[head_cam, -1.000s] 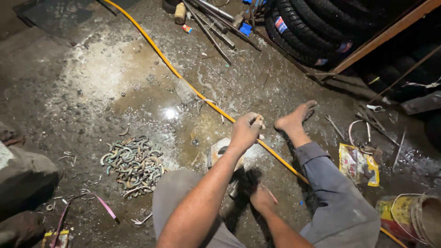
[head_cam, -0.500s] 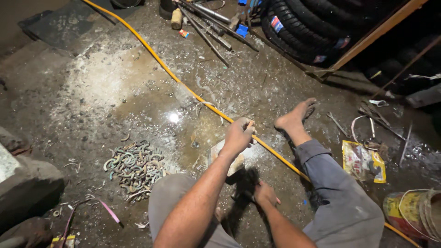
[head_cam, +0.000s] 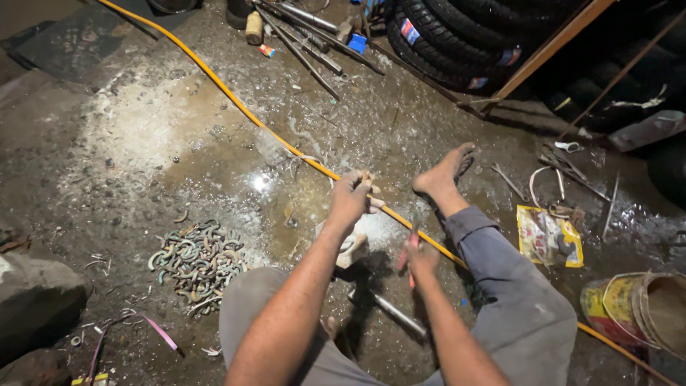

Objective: The person sits on the floor of a workshop and uses a hammer and pliers to work on small metal pieces placed on a block. They repeatedly strike the metal with the hammer and adjust it with pliers, while a pile of similar metal pieces sits nearby.

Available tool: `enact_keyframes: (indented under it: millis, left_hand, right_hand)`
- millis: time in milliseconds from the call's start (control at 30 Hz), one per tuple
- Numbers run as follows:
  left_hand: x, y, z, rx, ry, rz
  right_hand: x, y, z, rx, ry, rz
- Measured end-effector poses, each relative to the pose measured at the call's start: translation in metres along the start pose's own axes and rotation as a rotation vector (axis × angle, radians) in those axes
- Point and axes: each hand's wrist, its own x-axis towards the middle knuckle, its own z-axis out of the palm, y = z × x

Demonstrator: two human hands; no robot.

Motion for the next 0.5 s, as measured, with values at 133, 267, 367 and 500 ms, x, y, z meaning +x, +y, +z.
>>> enact_keyframes:
  millis: [133, 267, 367, 500]
  left_hand:
    - [0.004, -0.007, -0.004, -0.073, -0.043, -0.043]
    - [0.016, -0.006, -0.011, -0.131, -0.032, 0.08]
    - [0.009, -0.005, -0.022, -0.092, -0.069, 0.132]
    - [-0.008, 0.022, -0.028, -0.258, -0.126, -0.042]
  right_hand:
    - [-0.004, -0.028, -0.031, 0.108, -0.207, 0.047]
    - [-0.068, -0.074, -0.052, 0.724, -0.649, 0.191]
    - [-0.102, -0.09, -0.037, 0.876, -0.749, -0.037]
    - [-0.105, -0.113, -0.051, 0.75, -0.589, -0.255]
